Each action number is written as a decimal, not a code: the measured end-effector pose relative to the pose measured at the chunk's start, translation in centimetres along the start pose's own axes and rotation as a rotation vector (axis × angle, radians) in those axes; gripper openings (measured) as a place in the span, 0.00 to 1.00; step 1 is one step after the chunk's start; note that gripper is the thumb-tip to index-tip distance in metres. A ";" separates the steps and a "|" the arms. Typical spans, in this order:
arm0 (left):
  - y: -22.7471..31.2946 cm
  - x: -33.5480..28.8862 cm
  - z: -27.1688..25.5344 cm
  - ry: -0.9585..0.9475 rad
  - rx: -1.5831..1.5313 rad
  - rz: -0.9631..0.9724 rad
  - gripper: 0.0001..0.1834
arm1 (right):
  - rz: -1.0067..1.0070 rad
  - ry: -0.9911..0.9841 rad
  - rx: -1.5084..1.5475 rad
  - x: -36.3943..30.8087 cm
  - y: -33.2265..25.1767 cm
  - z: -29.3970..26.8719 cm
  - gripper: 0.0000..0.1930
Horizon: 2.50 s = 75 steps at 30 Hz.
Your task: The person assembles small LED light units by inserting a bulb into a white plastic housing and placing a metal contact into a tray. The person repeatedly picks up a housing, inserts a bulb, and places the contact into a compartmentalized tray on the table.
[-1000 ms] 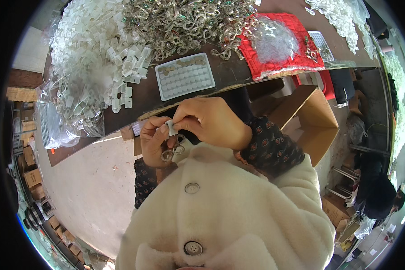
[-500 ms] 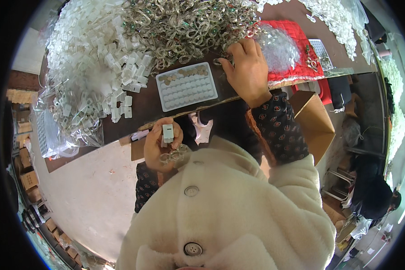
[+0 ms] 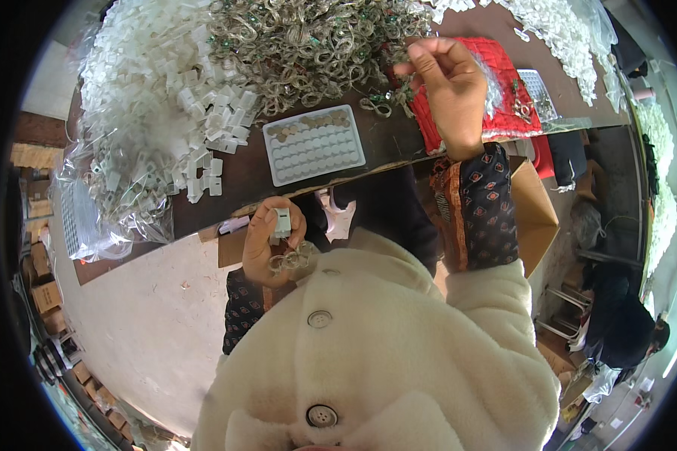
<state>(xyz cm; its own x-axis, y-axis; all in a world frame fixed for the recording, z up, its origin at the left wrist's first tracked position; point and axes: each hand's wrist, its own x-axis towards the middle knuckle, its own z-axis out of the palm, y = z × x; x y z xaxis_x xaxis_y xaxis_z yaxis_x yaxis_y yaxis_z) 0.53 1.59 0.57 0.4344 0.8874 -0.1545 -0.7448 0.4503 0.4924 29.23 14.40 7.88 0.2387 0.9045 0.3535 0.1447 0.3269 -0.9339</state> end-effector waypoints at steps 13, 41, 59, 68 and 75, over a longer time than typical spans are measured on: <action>-0.2 -0.5 1.2 0.091 0.054 0.022 0.13 | 0.157 -0.169 0.306 2.8 0.9 -1.5 0.09; 25.7 -0.6 5.3 0.792 1.580 1.070 0.16 | -0.068 -0.116 0.035 -8.7 -2.1 3.6 0.11; 7.9 2.3 -2.0 0.631 2.330 0.935 0.15 | 0.212 -0.274 0.204 -10.0 -2.2 4.4 0.09; 4.7 -0.6 3.5 0.166 1.431 0.746 0.18 | 0.329 -0.447 0.393 -12.0 -4.2 7.0 0.10; 2.9 -1.3 4.8 0.121 0.977 0.600 0.16 | 0.093 -0.384 0.442 -13.9 -4.3 8.4 0.09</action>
<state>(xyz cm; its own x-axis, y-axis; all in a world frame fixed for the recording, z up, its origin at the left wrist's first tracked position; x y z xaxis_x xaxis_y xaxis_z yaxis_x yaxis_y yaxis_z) 0.21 1.33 6.31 0.0521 0.9604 0.2737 -0.0819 -0.2690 0.9596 17.26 2.77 6.51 -0.1455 0.9421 0.3020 -0.2937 0.2504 -0.9225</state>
